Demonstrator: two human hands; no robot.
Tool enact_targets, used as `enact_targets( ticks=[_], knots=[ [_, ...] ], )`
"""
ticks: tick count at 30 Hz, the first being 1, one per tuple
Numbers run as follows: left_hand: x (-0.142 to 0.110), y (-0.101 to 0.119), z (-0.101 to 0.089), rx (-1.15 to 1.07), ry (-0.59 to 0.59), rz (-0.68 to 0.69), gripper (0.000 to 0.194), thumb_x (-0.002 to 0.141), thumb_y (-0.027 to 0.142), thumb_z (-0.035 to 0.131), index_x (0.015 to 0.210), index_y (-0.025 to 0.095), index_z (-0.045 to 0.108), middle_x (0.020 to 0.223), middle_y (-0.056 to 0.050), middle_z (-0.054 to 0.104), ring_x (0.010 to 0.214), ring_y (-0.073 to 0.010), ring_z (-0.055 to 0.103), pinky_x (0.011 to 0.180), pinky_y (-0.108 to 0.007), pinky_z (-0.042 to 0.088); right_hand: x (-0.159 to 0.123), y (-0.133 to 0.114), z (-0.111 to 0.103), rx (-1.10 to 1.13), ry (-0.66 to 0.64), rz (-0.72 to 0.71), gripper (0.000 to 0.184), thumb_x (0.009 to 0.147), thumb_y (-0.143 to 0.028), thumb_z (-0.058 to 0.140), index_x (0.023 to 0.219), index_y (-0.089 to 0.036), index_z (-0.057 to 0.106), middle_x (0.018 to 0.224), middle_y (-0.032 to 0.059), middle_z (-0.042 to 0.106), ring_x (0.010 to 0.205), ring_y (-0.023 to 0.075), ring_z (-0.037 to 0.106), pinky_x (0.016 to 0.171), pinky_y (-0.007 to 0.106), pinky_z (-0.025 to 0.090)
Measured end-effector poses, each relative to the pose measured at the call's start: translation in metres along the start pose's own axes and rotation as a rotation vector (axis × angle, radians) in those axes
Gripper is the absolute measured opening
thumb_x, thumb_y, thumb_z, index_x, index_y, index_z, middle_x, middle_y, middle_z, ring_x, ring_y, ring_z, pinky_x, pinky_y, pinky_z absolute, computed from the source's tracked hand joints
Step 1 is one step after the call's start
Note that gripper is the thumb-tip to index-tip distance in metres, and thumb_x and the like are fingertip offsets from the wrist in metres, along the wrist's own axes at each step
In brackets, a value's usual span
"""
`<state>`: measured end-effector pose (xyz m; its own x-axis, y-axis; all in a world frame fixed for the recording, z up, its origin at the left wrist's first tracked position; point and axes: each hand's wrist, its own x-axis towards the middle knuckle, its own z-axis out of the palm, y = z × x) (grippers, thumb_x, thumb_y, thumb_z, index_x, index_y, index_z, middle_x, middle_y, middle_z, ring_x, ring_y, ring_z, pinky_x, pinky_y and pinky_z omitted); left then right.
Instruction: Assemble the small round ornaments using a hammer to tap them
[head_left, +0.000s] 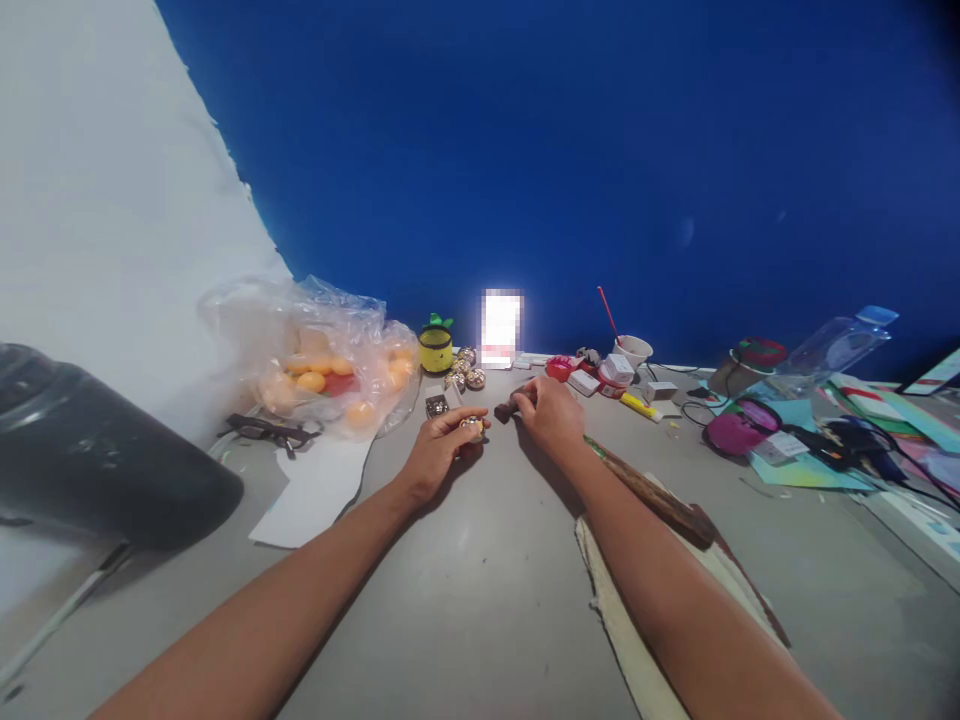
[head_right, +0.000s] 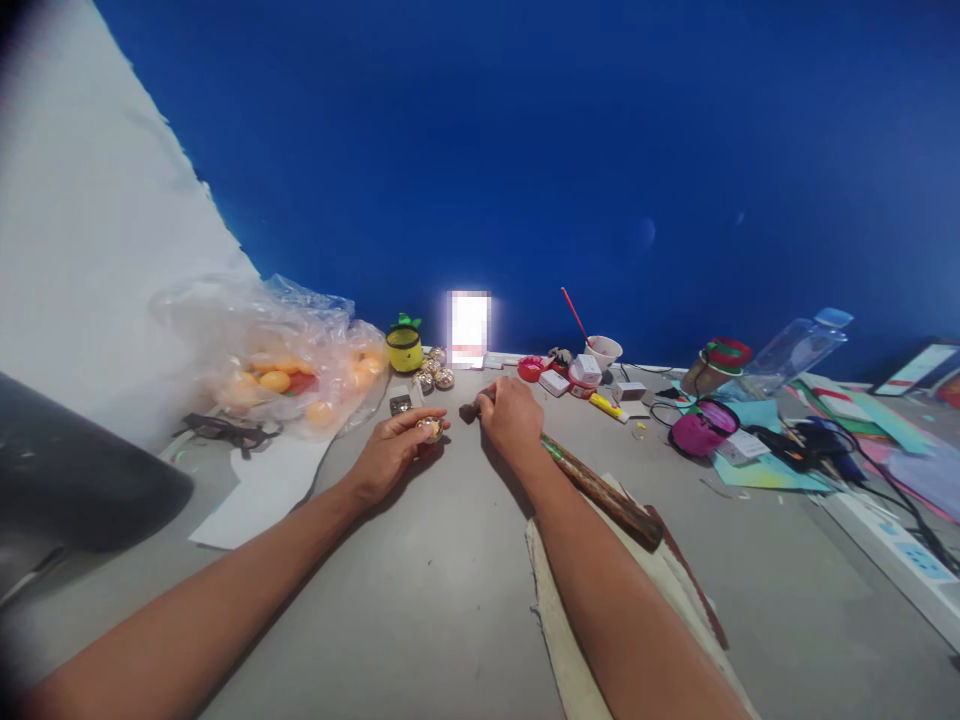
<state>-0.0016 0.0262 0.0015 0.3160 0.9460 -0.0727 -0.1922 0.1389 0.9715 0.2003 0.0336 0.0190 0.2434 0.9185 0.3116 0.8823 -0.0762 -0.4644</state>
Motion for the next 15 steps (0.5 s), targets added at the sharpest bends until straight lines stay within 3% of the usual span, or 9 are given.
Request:
enact_targets(
  ticks=[5, 11, 15],
  knots=[
    [0.0033, 0.001, -0.0028, -0.05, 0.016, -0.032, 0.046, 0.07, 0.04, 0.085, 0.108, 0.016, 0.078, 0.098, -0.01, 0.076, 0.063, -0.0095, 0.057, 0.059, -0.025, 0.042, -0.0015, 0.0043, -0.0067, -0.329, -0.133, 0.008, 0.036, 0.095, -0.044, 0.068, 0.118, -0.017, 0.071, 0.12, 0.018, 0.072, 0.116, 0.0325, 0.065, 0.089, 0.038, 0.049],
    [0.0057, -0.0006, -0.0037, -0.142, -0.023, -0.018, 0.054, 0.074, 0.05, 0.083, 0.114, 0.014, 0.071, 0.095, -0.009, 0.071, 0.057, -0.0077, 0.051, 0.051, -0.024, 0.031, -0.0024, 0.005, -0.0074, -0.392, -0.215, 0.068, 0.041, 0.098, -0.048, 0.064, 0.123, -0.016, 0.071, 0.124, 0.0194, 0.071, 0.12, 0.0337, 0.066, 0.089, 0.038, 0.051],
    [0.0022, -0.0006, -0.0029, -0.039, -0.072, 0.053, 0.059, 0.076, 0.039, 0.081, 0.128, 0.015, 0.065, 0.075, 0.004, 0.058, 0.056, -0.0074, 0.046, 0.053, -0.023, 0.033, -0.004, 0.0057, -0.0074, -0.401, -0.22, 0.043, 0.039, 0.099, -0.044, 0.064, 0.122, -0.014, 0.069, 0.122, 0.0195, 0.071, 0.118, 0.0327, 0.067, 0.087, 0.037, 0.052]
  ],
)
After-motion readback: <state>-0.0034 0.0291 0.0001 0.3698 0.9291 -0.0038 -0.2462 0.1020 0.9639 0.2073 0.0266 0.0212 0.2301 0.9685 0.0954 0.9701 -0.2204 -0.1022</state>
